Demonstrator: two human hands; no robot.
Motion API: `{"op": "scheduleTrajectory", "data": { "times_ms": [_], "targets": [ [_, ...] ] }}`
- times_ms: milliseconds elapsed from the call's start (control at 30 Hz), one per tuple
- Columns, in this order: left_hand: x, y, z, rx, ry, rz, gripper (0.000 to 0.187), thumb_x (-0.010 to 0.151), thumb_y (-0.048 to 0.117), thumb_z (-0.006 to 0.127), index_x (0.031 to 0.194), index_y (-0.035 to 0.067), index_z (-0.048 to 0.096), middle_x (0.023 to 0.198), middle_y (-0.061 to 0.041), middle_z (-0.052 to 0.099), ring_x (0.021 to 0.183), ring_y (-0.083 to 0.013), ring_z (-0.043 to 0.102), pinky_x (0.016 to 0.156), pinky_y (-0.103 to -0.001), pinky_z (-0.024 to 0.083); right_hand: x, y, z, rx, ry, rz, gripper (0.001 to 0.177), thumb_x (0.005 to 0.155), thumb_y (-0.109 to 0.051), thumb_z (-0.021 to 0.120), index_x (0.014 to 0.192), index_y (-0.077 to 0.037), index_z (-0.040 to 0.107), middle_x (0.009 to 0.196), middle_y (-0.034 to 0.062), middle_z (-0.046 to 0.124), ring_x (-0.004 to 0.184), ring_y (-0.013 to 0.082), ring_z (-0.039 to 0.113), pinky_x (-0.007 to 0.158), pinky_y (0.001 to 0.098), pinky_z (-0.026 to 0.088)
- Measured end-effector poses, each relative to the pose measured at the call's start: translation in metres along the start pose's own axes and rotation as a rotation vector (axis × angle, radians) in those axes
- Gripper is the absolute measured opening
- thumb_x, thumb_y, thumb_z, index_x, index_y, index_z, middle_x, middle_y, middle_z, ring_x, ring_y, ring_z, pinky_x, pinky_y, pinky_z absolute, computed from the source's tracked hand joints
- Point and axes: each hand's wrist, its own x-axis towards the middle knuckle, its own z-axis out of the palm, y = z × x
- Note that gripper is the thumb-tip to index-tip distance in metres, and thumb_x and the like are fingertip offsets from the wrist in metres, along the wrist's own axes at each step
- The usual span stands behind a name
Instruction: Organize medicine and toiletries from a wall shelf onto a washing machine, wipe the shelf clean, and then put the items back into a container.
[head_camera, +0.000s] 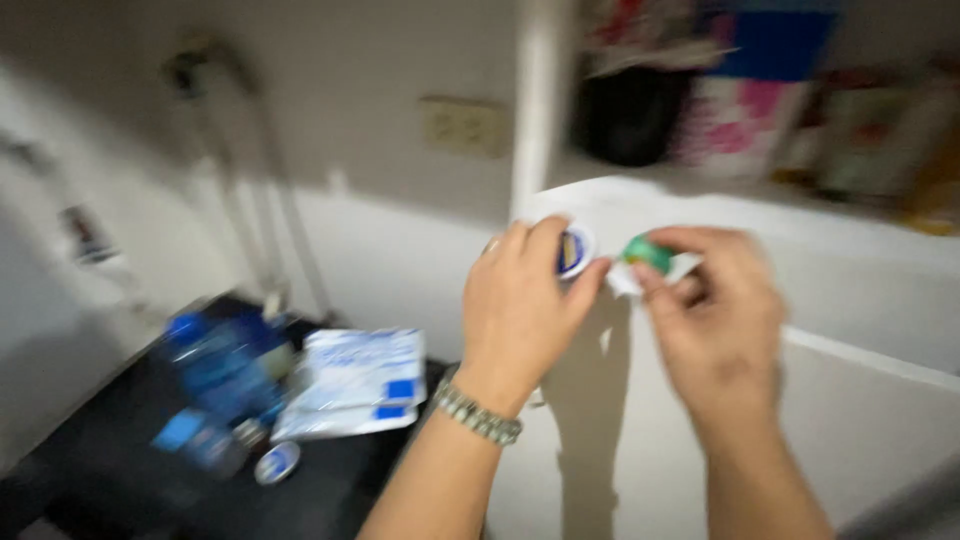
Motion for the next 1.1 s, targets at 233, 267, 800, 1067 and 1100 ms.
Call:
{"op": "scheduleTrajectory", "data": {
  "times_ms": [233, 267, 800, 1067, 1100],
  "targets": [
    [-0.112, -0.119, -0.093, 0.347, -0.057, -0.287, 0.048, 0.084, 0.028, 0.076, 0.124, 0.006, 0.066, 0.102, -0.016, 0.067, 0.094, -0.0377, 0.065, 0.079, -0.047, 0.054, -0.091, -0.025, 0.161, 0.385, -0.456, 0.144, 0.027, 0.079, -0.008, 0.08, 0.105, -0.009, 0.075, 0.094, 0.002, 0.068, 0.062, 0.009, 0.051, 0.056, 0.0251, 0.046],
    [-0.125, -0.128, -0.106, 0.432, -0.108, -0.358, 0.049, 0.082, 0.029, 0.077, 0.124, 0.006, 0.065, 0.103, -0.017, 0.066, 0.093, -0.0382, 0.065, 0.077, -0.048, 0.053, -0.104, -0.03, 0.179, 0.404, -0.526, 0.177, 0.027, 0.078, -0.011, 0.081, 0.104, -0.009, 0.075, 0.094, 0.0027, 0.068, 0.06, 0.0107, 0.051, 0.056, 0.0268, 0.047],
    [-0.282, -0.207, -0.175, 0.725, -0.321, -0.616, 0.047, 0.08, 0.036, 0.078, 0.118, 0.011, 0.063, 0.101, -0.011, 0.063, 0.095, -0.0326, 0.062, 0.075, -0.047, 0.049, -0.263, -0.026, 0.332, 0.36, -0.916, 0.368, 0.028, 0.075, -0.011, 0.083, 0.101, -0.007, 0.073, 0.089, 0.0099, 0.072, 0.061, 0.0192, 0.063, 0.064, 0.0324, 0.054],
    [-0.283, -0.23, -0.162, 0.632, -0.254, -0.509, 0.056, 0.078, 0.031, 0.08, 0.126, 0.011, 0.062, 0.118, -0.01, 0.063, 0.104, -0.0311, 0.059, 0.083, -0.046, 0.046, -0.263, -0.025, 0.341, 0.358, -0.828, 0.336, 0.025, 0.08, -0.005, 0.079, 0.104, -0.006, 0.071, 0.097, 0.0107, 0.066, 0.062, 0.0195, 0.067, 0.061, 0.0331, 0.055],
    [-0.284, -0.232, -0.161, 0.607, -0.246, -0.517, 0.057, 0.078, 0.03, 0.08, 0.128, 0.011, 0.061, 0.122, -0.01, 0.063, 0.107, -0.0305, 0.059, 0.085, -0.046, 0.045, -0.263, -0.026, 0.34, 0.389, -0.839, 0.398, 0.025, 0.081, -0.004, 0.077, 0.105, -0.006, 0.069, 0.101, 0.0106, 0.065, 0.063, 0.0187, 0.07, 0.06, 0.0324, 0.057]
  ]
}}
